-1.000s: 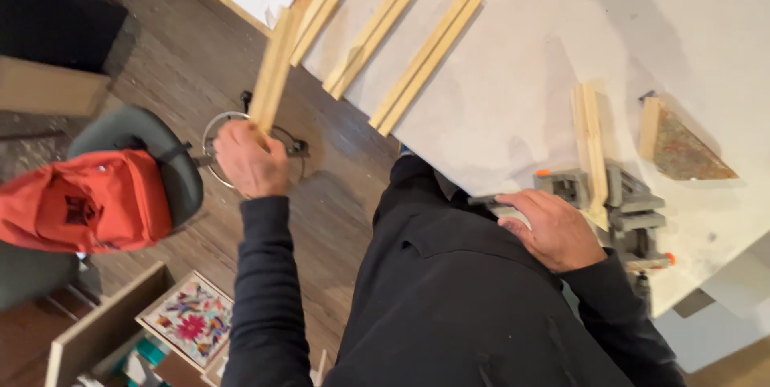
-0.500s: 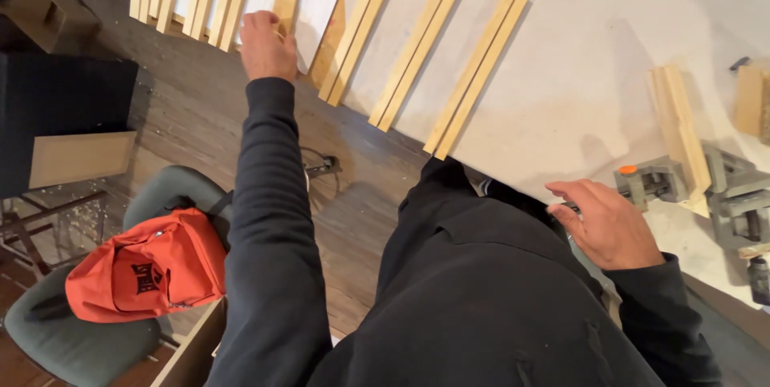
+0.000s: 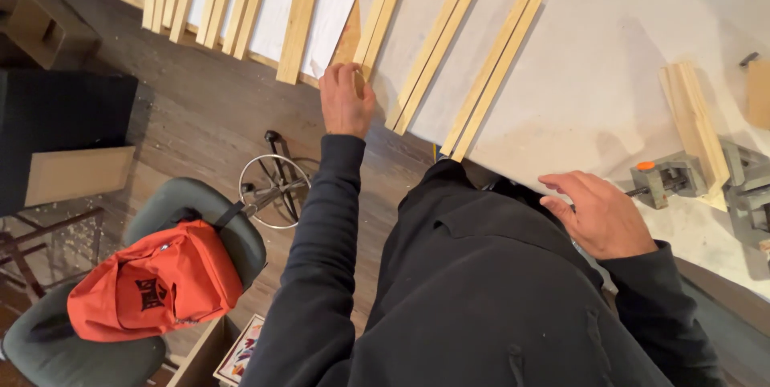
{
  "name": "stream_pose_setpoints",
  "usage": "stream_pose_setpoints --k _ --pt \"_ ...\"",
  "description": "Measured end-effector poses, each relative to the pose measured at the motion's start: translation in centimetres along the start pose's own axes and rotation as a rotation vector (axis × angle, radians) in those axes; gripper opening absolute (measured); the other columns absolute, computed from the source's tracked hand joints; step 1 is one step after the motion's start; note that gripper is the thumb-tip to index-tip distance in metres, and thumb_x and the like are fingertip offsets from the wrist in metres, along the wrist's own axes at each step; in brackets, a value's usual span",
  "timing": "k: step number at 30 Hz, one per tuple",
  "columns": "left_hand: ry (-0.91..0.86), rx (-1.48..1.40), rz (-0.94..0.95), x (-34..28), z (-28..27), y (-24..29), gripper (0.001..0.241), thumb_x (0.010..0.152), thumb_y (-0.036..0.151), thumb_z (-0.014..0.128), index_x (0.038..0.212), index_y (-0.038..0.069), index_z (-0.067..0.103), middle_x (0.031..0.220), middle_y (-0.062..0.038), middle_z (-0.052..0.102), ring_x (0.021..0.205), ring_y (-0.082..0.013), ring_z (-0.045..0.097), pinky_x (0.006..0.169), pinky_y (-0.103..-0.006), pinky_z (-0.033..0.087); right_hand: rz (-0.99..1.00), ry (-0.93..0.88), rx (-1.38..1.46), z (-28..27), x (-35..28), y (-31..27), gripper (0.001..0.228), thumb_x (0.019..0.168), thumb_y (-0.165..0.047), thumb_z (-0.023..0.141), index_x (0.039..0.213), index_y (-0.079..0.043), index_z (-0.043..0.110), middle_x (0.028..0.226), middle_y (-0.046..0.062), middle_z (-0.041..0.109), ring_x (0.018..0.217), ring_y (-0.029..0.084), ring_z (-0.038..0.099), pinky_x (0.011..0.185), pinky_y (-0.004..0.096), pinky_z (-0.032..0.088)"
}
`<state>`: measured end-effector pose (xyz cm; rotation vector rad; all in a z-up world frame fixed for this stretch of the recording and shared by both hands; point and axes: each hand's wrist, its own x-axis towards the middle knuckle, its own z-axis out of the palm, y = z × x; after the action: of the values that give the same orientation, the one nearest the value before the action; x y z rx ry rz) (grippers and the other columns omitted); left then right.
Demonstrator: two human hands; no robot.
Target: Assembling wooden frame pieces using a corner clamp, wood glue, and a hammer to secure joints.
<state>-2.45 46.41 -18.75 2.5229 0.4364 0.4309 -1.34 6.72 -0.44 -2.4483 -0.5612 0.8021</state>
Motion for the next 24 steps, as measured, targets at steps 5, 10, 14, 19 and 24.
stream_pose_setpoints --k 5,10,14,19,24 --pt "0.059 0.066 0.071 1.8 -1.1 -2.6 0.033 0.081 0.002 0.076 0.11 0.007 0.061 0.118 -0.015 0.057 0.111 -0.0377 0.055 0.096 -0.0468 0.048 -0.034 0.043 -0.007 0.8 0.0 -0.1 0.033 0.094 -0.032 0.064 0.117 -0.01 0.069 0.106 0.011 0.071 0.095 0.032 0.067 0.08 0.041 0.053" --pt "0.053 0.109 0.063 4.0 -2.1 -5.3 0.031 0.081 0.003 0.077 0.107 0.007 0.062 0.119 -0.015 0.059 0.108 -0.0386 0.055 0.093 -0.0469 0.047 -0.068 0.063 0.003 1.9 -0.2 0.5 0.033 0.094 -0.032 0.063 0.117 -0.008 0.068 0.105 0.011 0.07 0.098 0.033 0.066 0.081 0.042 0.052" --pt "-0.002 0.175 0.082 3.7 -2.4 -3.4 0.028 0.083 0.009 0.077 0.108 0.007 0.064 0.121 -0.016 0.059 0.109 -0.0368 0.057 0.094 -0.0477 0.047 -0.067 0.065 -0.007 2.3 -0.8 1.0 0.034 0.095 -0.033 0.063 0.117 -0.008 0.067 0.106 0.011 0.071 0.1 0.033 0.065 0.084 0.043 0.051" --pt "-0.203 0.033 0.109 0.6 -0.1 3.8 0.033 0.089 0.016 0.076 0.117 0.003 0.062 0.125 -0.018 0.059 0.109 -0.036 0.059 0.093 -0.0457 0.05 -0.034 0.078 0.012 2.2 -0.7 0.9 0.035 0.095 -0.033 0.063 0.119 -0.009 0.068 0.106 0.01 0.071 0.099 0.032 0.066 0.084 0.042 0.052" --pt "-0.228 0.007 0.113 -2.4 2.9 8.0 0.047 0.077 0.003 0.073 0.123 0.003 0.062 0.125 -0.017 0.058 0.106 -0.0371 0.057 0.091 -0.0454 0.052 -0.104 0.105 -0.017 2.3 -0.6 1.1 0.035 0.095 -0.034 0.064 0.118 -0.008 0.067 0.108 0.011 0.071 0.102 0.034 0.065 0.085 0.043 0.052"
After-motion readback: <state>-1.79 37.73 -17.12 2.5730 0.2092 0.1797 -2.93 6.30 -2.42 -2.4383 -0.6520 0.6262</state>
